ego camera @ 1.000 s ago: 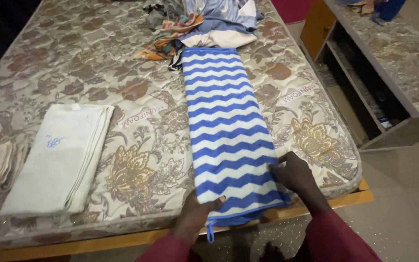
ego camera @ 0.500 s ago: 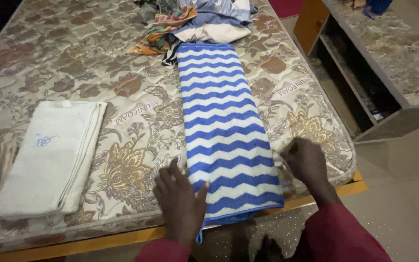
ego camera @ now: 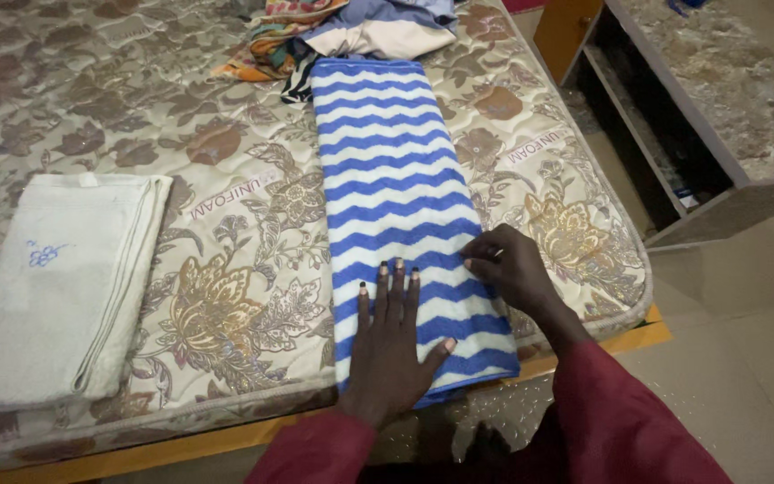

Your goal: The person folds a blue and white striped towel on a bed, then folds a multicolored striped towel. Both towels are folded into compact rectangles and placed on the bed.

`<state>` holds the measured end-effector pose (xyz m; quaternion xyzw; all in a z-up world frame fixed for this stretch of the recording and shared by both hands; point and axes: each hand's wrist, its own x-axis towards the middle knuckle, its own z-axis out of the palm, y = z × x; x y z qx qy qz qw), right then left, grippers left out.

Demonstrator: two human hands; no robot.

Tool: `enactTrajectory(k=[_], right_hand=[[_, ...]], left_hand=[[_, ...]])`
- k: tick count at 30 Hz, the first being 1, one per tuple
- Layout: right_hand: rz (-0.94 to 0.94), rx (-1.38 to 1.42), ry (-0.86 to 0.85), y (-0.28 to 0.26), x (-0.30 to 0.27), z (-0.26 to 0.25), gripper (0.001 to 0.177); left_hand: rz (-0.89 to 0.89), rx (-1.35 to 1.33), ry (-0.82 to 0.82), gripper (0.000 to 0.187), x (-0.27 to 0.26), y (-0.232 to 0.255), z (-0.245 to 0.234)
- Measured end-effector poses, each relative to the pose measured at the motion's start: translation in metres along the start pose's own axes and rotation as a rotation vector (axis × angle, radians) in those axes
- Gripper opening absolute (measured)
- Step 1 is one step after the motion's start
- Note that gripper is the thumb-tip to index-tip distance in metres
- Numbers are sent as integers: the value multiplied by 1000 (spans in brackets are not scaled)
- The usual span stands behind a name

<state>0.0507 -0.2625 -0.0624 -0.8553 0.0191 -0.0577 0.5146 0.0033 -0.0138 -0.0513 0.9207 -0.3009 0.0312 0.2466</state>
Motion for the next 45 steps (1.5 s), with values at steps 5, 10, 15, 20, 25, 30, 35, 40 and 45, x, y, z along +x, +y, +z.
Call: enactTrajectory(k=[5, 10, 15, 20, 25, 30, 35, 40, 45], right_hand=[[-86, -169, 59, 7, 2, 10, 17], [-36, -164, 95, 15, 6, 14, 16], [406, 67, 306, 12, 15, -20, 17], [374, 572, 355, 16, 14, -81, 16], [367, 253, 647, 51, 17, -130, 25], [332, -41, 888, 115, 24, -171, 30], [315, -287, 925, 140, 23, -169, 36], [272, -563, 580, 74, 24, -121, 107], [-122, -474, 266, -4, 1, -8, 86]], left_hand=[[15, 21, 16, 96, 0, -1, 0], [-16, 11, -28, 97, 2, 0, -2], [-21, 3, -49, 97, 2, 0, -2], [-46, 24, -100, 98, 3, 0, -1], [-43, 35, -73, 99, 4, 0, 2], [-46, 15, -63, 100, 1, -1, 2], [-40, 54, -57, 100, 5, 2, 1], [-58, -20, -25, 95, 3, 5, -4], [-187, 80, 228, 77, 16, -10, -7]])
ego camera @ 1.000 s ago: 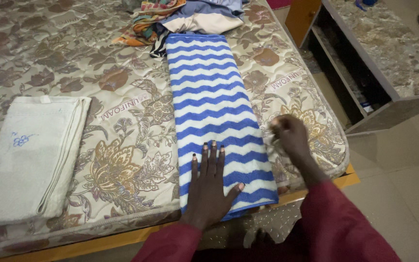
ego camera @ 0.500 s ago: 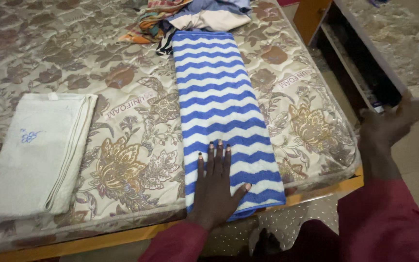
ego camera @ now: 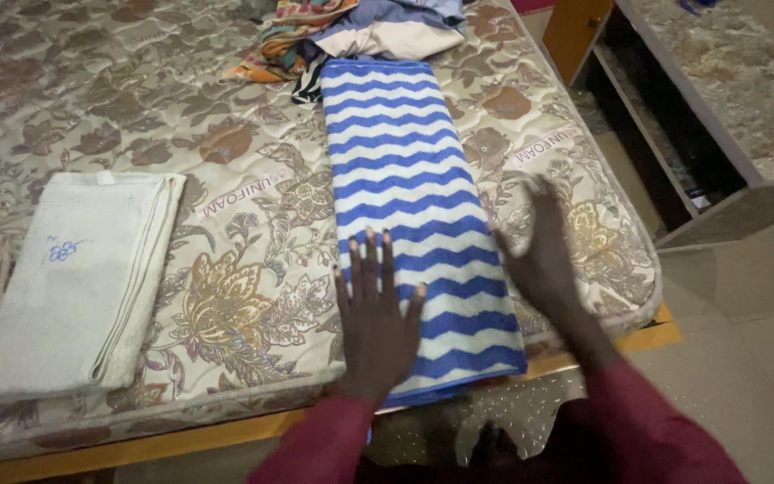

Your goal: The person folds a blue and white striped towel on a bed, then folds a multicolored striped towel. Both towels are folded into compact rectangles and placed on the bed.

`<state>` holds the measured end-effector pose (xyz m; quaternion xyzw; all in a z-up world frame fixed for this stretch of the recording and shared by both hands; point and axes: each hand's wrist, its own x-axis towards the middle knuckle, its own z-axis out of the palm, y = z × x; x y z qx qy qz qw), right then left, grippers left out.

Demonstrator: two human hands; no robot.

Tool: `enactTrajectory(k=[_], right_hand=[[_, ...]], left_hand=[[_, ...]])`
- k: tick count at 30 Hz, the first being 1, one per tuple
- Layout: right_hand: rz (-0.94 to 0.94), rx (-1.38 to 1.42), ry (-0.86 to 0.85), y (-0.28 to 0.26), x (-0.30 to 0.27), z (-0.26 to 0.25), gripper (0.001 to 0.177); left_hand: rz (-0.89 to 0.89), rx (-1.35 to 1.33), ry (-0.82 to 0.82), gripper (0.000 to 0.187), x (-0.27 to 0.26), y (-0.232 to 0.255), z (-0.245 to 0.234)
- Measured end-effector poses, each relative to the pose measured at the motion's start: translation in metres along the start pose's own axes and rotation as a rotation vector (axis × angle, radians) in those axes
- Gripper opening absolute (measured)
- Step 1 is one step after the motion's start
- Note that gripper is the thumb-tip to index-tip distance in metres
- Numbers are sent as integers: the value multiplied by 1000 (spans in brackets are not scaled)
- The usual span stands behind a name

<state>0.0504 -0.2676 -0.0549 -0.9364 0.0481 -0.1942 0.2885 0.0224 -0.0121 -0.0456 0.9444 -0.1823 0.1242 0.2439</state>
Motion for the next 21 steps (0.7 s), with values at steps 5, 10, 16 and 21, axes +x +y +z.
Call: enactTrajectory(k=[5, 10, 16, 21], right_hand=[[-301, -209, -233, -76, -51, 35, 69], [-350, -315, -338, -78, -75, 36, 62], [-459, -314, -411, -97, -110, 11, 93], [-162, -373, -603, -126, -96, 4, 62]], left_hand=[[-39, 132, -123, 72, -12, -24, 4], [-51, 64, -83, 78, -35, -30, -6], [-280, 342, -791, 95, -44, -26, -49], [-278, 78, -466, 90, -14, -17, -58]])
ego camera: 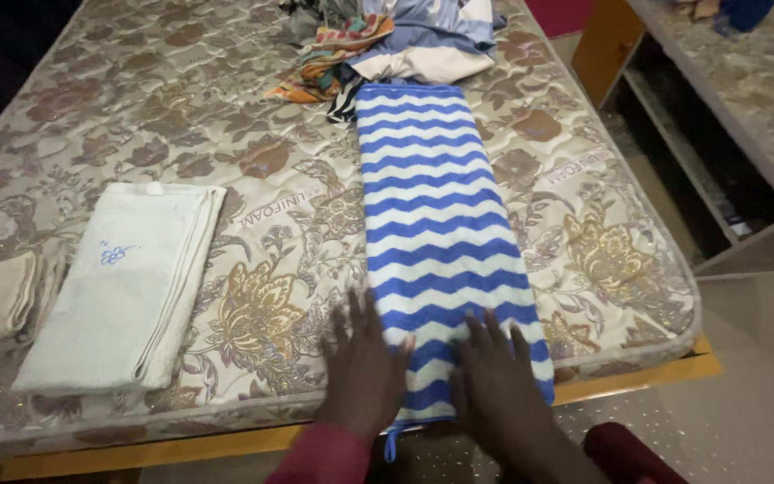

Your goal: The person folds a blue and white striped towel on a bed, then folds a multicolored striped towel. Both towels are folded into compact rectangles and placed on the bed.

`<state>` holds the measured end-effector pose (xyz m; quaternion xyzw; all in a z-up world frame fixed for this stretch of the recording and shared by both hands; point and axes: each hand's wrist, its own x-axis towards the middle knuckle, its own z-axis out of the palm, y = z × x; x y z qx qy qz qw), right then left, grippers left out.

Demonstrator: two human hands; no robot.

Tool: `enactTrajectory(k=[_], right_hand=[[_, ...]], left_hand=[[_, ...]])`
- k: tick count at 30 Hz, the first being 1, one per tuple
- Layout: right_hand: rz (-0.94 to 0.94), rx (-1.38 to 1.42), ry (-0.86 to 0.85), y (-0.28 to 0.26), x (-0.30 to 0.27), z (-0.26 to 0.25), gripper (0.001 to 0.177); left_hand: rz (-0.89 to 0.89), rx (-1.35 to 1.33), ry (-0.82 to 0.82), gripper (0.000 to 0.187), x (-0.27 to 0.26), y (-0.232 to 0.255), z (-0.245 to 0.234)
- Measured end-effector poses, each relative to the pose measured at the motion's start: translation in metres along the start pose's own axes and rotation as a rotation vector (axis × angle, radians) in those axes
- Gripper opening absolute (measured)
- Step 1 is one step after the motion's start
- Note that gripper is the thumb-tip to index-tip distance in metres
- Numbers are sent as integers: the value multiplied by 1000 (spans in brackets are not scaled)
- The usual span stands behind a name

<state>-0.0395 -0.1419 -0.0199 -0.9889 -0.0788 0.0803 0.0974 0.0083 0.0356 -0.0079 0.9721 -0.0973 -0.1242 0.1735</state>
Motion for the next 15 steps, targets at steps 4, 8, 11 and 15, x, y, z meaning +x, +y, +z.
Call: enactTrajectory(k=[4, 8, 11, 15], right_hand=[[-165, 164, 530, 26, 65, -3, 56], [-211, -60, 531, 53, 112, 11, 60], [-155, -27, 427, 72, 122, 30, 61], [80, 130, 313, 111, 132, 31, 68]], left_hand=[[435, -95, 459, 70, 56, 26, 20], [450, 42, 501, 64, 120, 35, 40], [390, 27, 552, 62, 137, 19, 59], [225, -2, 545, 65, 147, -7, 69]])
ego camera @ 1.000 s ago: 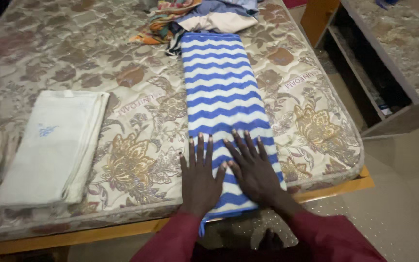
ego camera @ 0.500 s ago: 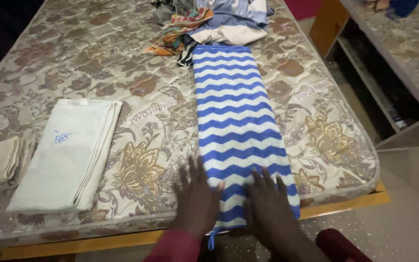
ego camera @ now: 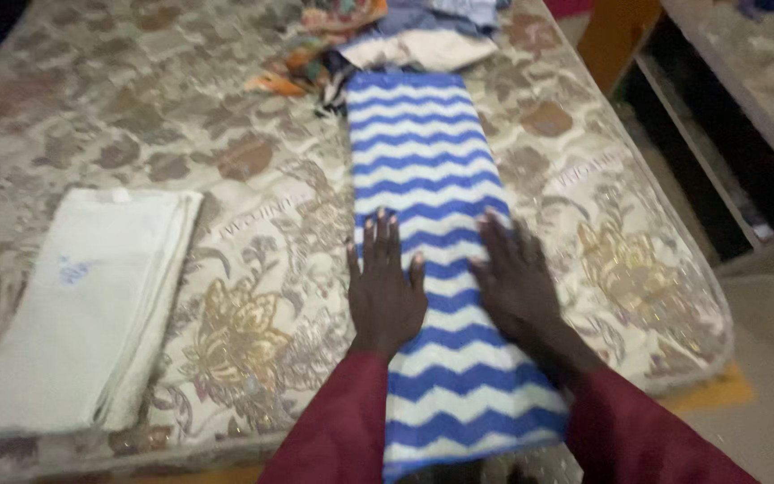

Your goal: The person folds a blue and white striped towel on a bed, then folds a multicolored striped towel. Both towels are folded into compact rectangles and placed on the bed.

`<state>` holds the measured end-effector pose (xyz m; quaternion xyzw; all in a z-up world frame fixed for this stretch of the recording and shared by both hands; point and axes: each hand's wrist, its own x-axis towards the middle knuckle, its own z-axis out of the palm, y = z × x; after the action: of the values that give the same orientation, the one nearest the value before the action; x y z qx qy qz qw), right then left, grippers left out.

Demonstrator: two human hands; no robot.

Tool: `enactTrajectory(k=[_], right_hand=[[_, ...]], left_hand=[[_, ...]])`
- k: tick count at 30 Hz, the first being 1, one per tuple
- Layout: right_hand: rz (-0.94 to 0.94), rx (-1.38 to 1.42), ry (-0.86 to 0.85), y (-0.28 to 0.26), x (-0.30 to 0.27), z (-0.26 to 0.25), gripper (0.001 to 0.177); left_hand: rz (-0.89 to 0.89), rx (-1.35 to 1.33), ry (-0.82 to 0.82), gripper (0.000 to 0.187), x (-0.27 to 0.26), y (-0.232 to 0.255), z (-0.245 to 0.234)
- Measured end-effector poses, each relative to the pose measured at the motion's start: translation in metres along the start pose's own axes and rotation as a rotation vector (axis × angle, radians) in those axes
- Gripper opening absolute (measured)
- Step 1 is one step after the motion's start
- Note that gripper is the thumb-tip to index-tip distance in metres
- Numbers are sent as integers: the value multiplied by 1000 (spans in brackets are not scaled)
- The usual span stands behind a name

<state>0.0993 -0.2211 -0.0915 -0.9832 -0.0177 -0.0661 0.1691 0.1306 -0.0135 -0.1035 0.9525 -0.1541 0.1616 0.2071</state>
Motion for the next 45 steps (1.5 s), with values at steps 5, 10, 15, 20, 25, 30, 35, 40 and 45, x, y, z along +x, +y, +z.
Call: enactTrajectory(k=[5, 10, 15, 20, 25, 30, 35, 40, 45], right_hand=[[118, -120, 132, 38, 4, -11, 70], [-57, 31, 273, 21, 33, -5, 63], [-258, 22, 174, -16, 98, 20, 59], [-169, -57, 46, -3, 127, 26, 64], [15, -26, -9, 24, 144, 15, 67], [129, -47, 17, 61, 165, 9, 74], [-212, -58, 204, 49, 212, 27, 79], [-377, -119, 157, 18, 256, 61, 69], [-270, -111, 99, 17, 275, 78, 65]], left_hand=[[-200, 186, -26, 77, 30, -57, -6], [60, 95, 71, 68, 66, -25, 11], [204, 238, -160, 63, 115, 3, 26], [50, 129, -71, 65, 136, -32, 42], [-167, 2, -168, 71, 157, -66, 37], [-207, 165, -128, 76, 176, -98, 33], [187, 288, 82, 72, 216, -76, 61], [250, 305, -112, 70, 246, -57, 98], [208, 308, -61, 69, 264, -90, 116]])
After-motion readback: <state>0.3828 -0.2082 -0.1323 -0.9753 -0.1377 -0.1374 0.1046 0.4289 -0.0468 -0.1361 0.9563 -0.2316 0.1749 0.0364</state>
